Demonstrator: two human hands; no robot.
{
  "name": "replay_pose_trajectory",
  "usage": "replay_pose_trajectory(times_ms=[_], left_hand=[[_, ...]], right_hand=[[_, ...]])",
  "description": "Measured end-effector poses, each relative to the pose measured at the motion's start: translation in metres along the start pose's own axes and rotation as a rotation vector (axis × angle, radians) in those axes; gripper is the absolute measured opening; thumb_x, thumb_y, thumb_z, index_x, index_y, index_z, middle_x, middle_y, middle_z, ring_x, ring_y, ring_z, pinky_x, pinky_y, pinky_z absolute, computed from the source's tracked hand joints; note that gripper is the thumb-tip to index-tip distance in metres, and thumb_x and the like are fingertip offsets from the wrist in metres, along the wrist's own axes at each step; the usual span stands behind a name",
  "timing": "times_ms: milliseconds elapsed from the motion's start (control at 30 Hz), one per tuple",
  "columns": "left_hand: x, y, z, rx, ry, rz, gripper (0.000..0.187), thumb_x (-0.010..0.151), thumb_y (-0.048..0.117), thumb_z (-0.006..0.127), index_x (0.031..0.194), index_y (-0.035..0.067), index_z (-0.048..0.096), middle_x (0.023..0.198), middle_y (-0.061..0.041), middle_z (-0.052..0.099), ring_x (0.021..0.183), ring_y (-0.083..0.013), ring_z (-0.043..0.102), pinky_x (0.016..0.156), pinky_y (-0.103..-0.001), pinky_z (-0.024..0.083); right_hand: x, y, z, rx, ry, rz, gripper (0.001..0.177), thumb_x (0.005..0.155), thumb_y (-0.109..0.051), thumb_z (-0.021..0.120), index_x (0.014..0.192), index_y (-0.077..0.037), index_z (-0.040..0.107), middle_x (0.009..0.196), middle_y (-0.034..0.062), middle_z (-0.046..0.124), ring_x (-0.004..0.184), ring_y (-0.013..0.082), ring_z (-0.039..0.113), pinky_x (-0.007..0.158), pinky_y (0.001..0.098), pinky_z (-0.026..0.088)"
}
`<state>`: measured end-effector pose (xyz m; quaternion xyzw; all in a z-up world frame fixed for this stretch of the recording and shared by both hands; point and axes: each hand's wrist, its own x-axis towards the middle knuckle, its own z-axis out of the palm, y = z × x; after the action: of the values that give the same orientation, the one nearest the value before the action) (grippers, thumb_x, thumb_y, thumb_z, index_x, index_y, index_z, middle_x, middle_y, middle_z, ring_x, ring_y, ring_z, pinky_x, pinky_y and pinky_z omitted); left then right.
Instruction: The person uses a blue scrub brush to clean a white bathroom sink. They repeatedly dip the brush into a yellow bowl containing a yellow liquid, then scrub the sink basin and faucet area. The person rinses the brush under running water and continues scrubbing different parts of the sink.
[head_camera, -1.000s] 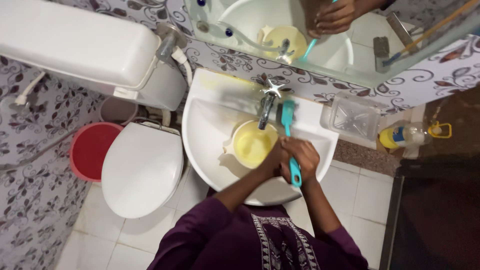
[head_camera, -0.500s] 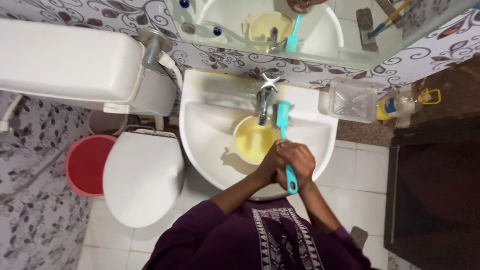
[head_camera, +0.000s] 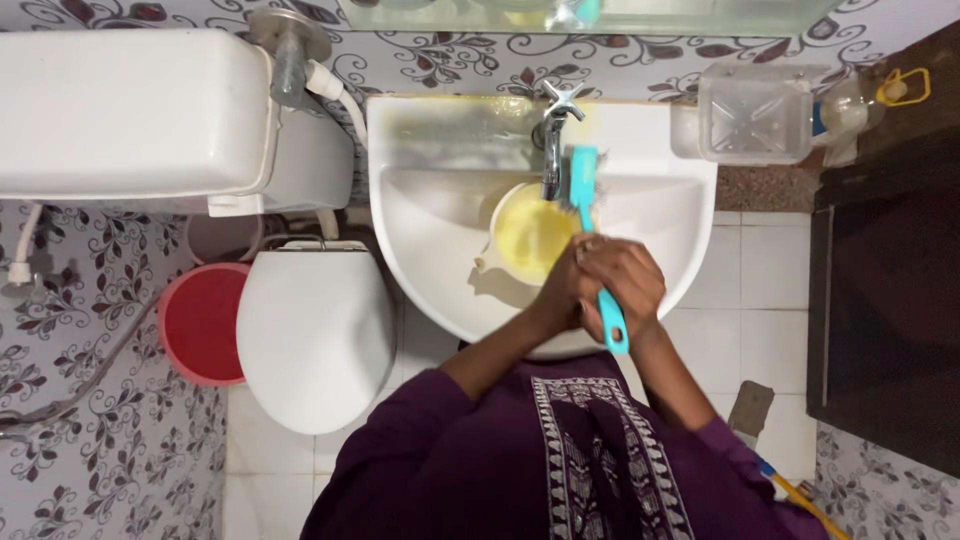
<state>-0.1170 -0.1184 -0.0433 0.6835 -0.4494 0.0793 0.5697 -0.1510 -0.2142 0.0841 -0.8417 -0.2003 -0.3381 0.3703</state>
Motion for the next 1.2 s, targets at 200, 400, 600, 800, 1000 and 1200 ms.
replay_pose_trajectory(times_ms=[200,400,600,800,1000,1200], left_hand=[[-0.024,0.025,-0.003,-0.109,-0.101,-0.053,0.015,0.077,0.017,0.074,0.087,0.009,0.067,0.099,-0.009,0.067,0.106,-0.0322,0.064,0.097,-0.047,0.048],[-0.020,-0.002,-0.031,0.200,-0.137,-0.255,0.032,0.078,0.009,0.072,0.108,0.002,0.067,0.112,-0.015,0.063,0.114,-0.0353,0.058,0.100,-0.050,0.045],[-0.033,-0.012,-0.050,0.356,-0.224,-0.305,0.044,0.081,0.012,0.075,0.123,0.002,0.065,0.124,-0.016,0.061,0.120,-0.0351,0.057,0.101,-0.048,0.045],[-0.027,-0.001,-0.076,0.320,-0.250,-0.264,0.055,0.079,0.015,0.077,0.129,0.001,0.061,0.129,-0.017,0.058,0.124,-0.0366,0.055,0.106,-0.049,0.044],[-0.012,0.033,-0.070,0.221,-0.382,-0.111,0.051,0.082,0.012,0.072,0.131,0.000,0.060,0.136,-0.019,0.057,0.130,-0.0357,0.055,0.110,-0.046,0.044],[0.003,0.053,-0.067,0.235,-0.342,0.014,0.048,0.088,0.009,0.067,0.135,0.000,0.060,0.140,-0.018,0.057,0.132,-0.0338,0.056,0.115,-0.043,0.046]], right_hand=[[-0.032,-0.011,-0.005,0.070,-0.038,0.129,0.028,0.092,-0.022,0.070,0.104,0.002,0.068,0.101,0.0164,0.071,0.098,0.0357,0.072,0.088,0.0402,0.060],[-0.049,0.007,0.011,-0.167,-0.189,0.460,0.047,0.085,-0.018,0.078,0.126,-0.001,0.064,0.119,0.0184,0.064,0.097,0.0380,0.069,0.080,0.0385,0.057],[-0.080,0.033,0.018,-0.109,-0.246,0.868,0.039,0.086,-0.013,0.079,0.121,-0.003,0.069,0.100,0.0139,0.073,0.079,0.0210,0.071,0.072,0.0340,0.057],[-0.105,0.043,0.026,0.351,-0.099,1.143,0.027,0.092,-0.007,0.067,0.116,0.004,0.070,0.101,0.0147,0.077,0.088,0.0174,0.075,0.079,0.0295,0.059],[-0.130,0.047,0.008,0.732,0.249,1.299,0.028,0.096,-0.003,0.054,0.117,0.011,0.066,0.102,0.0194,0.073,0.087,0.0226,0.074,0.081,0.0334,0.060],[-0.140,0.037,-0.022,0.776,0.438,1.222,0.031,0.095,-0.006,0.048,0.115,0.012,0.064,0.098,0.0203,0.073,0.084,0.0258,0.074,0.082,0.0365,0.060]])
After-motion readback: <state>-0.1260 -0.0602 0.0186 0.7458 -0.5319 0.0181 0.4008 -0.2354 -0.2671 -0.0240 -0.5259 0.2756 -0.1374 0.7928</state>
